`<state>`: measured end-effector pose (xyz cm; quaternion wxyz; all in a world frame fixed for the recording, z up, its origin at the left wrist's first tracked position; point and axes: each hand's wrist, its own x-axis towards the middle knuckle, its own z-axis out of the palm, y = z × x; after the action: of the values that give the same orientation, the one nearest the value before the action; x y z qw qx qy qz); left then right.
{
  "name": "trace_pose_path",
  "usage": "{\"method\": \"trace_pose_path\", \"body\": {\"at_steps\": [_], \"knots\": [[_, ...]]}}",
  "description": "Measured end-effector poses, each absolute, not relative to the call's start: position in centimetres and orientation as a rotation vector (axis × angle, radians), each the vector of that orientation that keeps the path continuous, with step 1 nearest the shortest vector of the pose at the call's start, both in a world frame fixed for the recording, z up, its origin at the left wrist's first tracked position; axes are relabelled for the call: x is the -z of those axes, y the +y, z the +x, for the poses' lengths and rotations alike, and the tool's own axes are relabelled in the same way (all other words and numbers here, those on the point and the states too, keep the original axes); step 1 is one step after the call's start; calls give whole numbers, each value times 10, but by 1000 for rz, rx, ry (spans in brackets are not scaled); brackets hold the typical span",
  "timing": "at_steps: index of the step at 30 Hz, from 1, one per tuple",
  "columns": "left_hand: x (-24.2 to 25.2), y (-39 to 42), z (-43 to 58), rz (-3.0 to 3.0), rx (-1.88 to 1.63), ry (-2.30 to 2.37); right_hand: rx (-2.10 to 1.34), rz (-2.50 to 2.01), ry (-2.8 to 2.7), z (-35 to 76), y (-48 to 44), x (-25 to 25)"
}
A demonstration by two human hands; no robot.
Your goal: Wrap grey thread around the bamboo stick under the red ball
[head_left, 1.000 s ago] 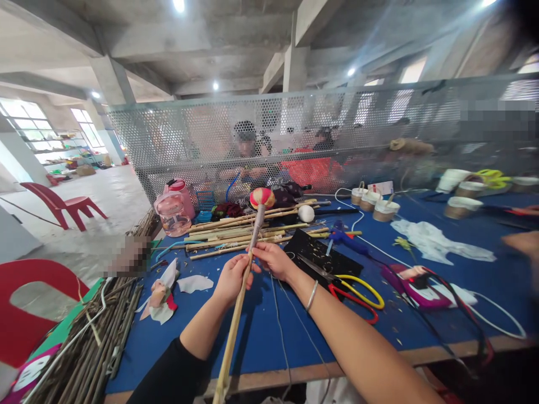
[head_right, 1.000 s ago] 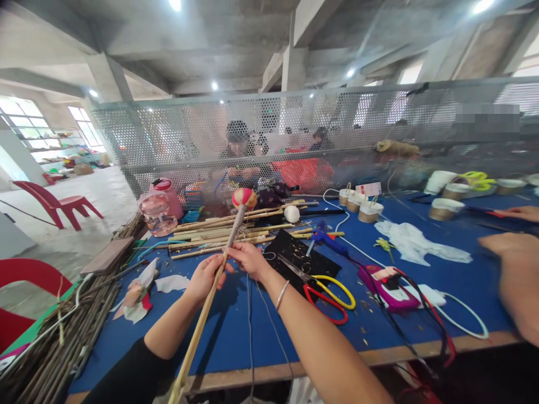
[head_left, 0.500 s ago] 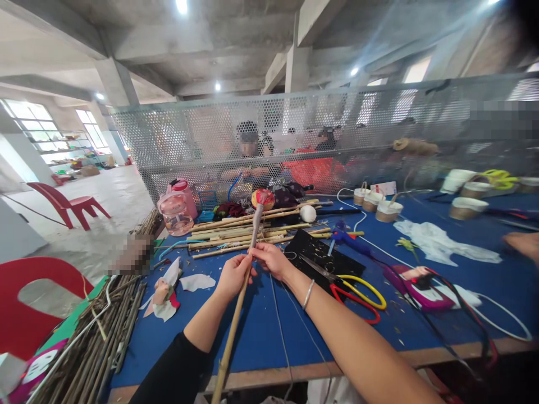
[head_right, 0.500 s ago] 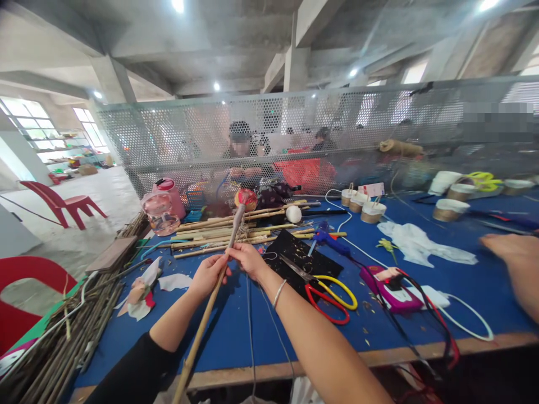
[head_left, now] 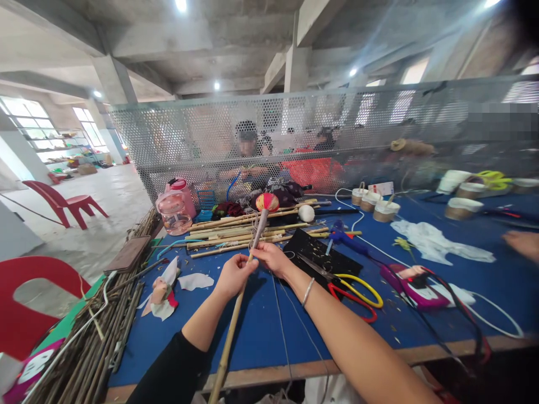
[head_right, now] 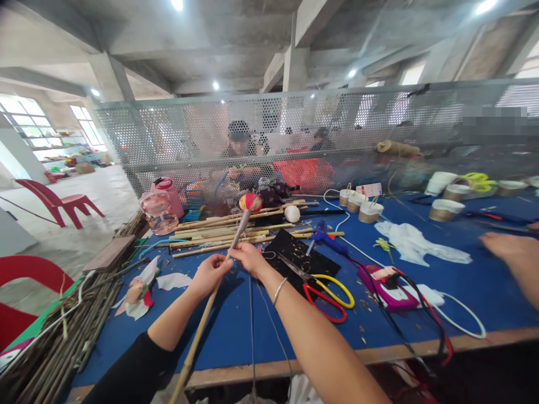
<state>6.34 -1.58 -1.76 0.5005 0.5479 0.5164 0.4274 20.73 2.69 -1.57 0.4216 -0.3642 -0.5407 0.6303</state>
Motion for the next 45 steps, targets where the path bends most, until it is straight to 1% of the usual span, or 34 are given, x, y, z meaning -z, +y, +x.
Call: {"method": "trace_pose_path", "body": {"at_steps": [3,7,9,13,15,19,21,23,26,29,32,35,37,41,43,45], "knots": [[17,-16,64,1369,-1073,1314,-1565,-891,-1341,204,27,17],[9,-20,67,1181,-940,1117,-1709,-847,-1266,204,25,13],[9,-21,67,1195,-900,1092,-1704,-866,-1258,204,24,13],[14,-20,66,1446,-1101,1348,-1595,-948,-1295,202,25,16],[15,-19,66,1477,-1135,1408,-1587,-943,-1299,202,26,16],[11,-18,65,1278,-1006,1186,-1755,-799,-1243,206,27,14],[11,-18,65,1232,-923,1100,-1786,-791,-1236,209,28,15],[13,-18,64,1322,-927,1170,-1751,-855,-1257,209,28,17],[16,-18,63,1501,-1027,1366,-1692,-943,-1273,206,28,20],[13,-18,63,1516,-1046,1431,-1681,-947,-1263,203,27,18],[8,-20,65,1331,-1042,1281,-1766,-826,-1207,204,26,12],[7,-19,65,1167,-962,1073,-1799,-749,-1196,206,26,10],[11,-17,64,1237,-943,1109,-1742,-795,-1233,206,26,13],[22,-14,63,1486,-1084,1317,-1638,-904,-1286,203,27,17],[21,-14,63,1456,-1083,1319,-1653,-889,-1278,202,27,16],[18,-15,65,1343,-1044,1223,-1720,-827,-1238,202,26,13]]}}
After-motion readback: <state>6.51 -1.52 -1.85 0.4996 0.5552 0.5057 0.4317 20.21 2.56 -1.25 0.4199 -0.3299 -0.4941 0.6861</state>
